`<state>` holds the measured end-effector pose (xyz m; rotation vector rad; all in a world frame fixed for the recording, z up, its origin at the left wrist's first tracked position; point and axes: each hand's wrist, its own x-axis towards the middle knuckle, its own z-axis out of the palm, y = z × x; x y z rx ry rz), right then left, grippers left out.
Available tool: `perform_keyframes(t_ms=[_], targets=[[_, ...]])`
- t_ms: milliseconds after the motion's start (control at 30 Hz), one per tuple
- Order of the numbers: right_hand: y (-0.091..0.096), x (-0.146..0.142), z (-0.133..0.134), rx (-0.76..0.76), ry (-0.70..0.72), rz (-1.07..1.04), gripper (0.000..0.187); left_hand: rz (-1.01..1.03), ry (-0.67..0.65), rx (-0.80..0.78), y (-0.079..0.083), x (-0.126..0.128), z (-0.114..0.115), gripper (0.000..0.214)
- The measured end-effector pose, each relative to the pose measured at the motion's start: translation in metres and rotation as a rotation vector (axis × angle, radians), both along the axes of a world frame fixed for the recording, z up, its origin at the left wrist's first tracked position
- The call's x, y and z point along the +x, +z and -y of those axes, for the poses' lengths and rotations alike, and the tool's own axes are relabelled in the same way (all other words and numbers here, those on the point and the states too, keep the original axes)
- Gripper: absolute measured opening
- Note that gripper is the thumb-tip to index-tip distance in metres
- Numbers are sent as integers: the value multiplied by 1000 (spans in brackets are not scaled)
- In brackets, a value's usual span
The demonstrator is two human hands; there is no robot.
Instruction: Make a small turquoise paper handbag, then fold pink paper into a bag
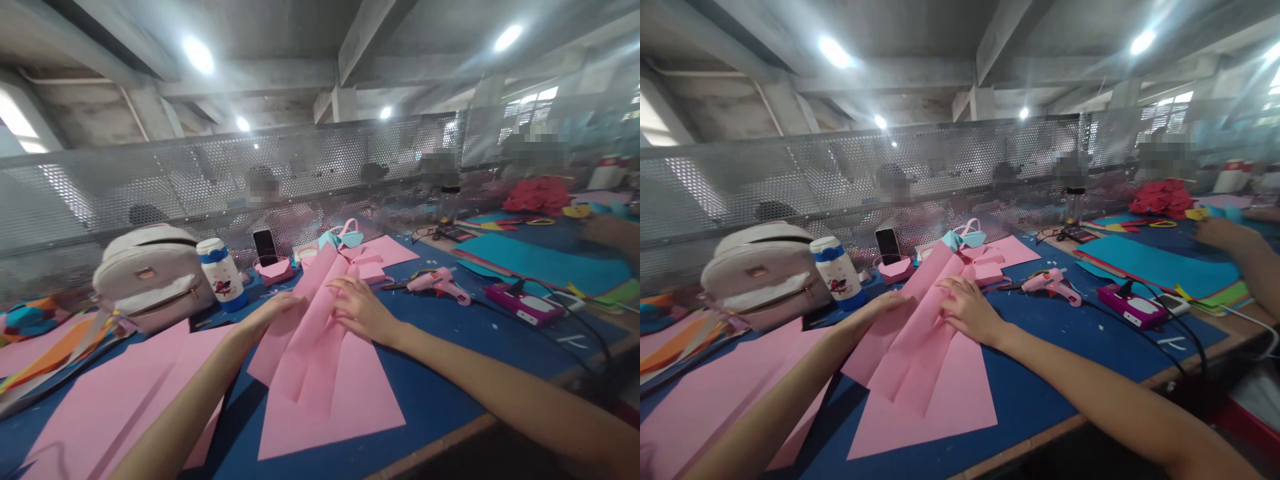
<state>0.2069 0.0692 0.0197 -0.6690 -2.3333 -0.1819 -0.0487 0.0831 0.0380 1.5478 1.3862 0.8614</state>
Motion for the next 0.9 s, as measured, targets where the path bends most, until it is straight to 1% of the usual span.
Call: perform_keyframes(t_ms=[67, 133, 233, 300, 367, 467, 533, 600, 633, 700, 767, 833, 867, 900], targets=[[4, 2, -1, 6, 76, 50, 4, -82, -51, -64, 3, -6, 1, 31], [10, 4, -2, 9, 150, 114, 6, -159, -102, -93, 9, -12, 2, 29], [15, 7, -1, -1, 250, 197, 11, -259, -174, -69, 18, -23, 3, 26], [15, 12, 4, 35, 302, 218, 16, -311, -219, -39, 23, -29, 3, 29], [12, 20, 15, 114, 351, 227, 24, -344, -270, -15, 25, -33, 3, 39], [8, 31, 38, 157, 413, 264, 31, -378, -384, -25, 24, -31, 8, 52], [7, 37, 54, 200, 436, 293, 30, -406, -480, -55, 22, -26, 11, 55], [8, 39, 65, 205, 461, 318, 27, -435, -557, -67, 18, -18, 14, 55], [9, 40, 67, 182, 474, 335, 26, -450, -580, -59, 17, -12, 14, 53], [12, 39, 65, 141, 477, 338, 24, -493, -598, -11, 14, 0, 14, 48], [18, 35, 55, 141, 429, 287, 23, -562, -588, 74, 14, 13, 14, 39], [24, 29, 41, 180, 313, 219, 26, -663, -551, 179, 15, 28, 18, 28], [27, 26, 34, 182, 237, 203, 30, -725, -516, 231, 15, 34, 22, 24], [30, 23, 28, 150, 181, 213, 34, -791, -471, 283, 15, 41, 28, 22]])
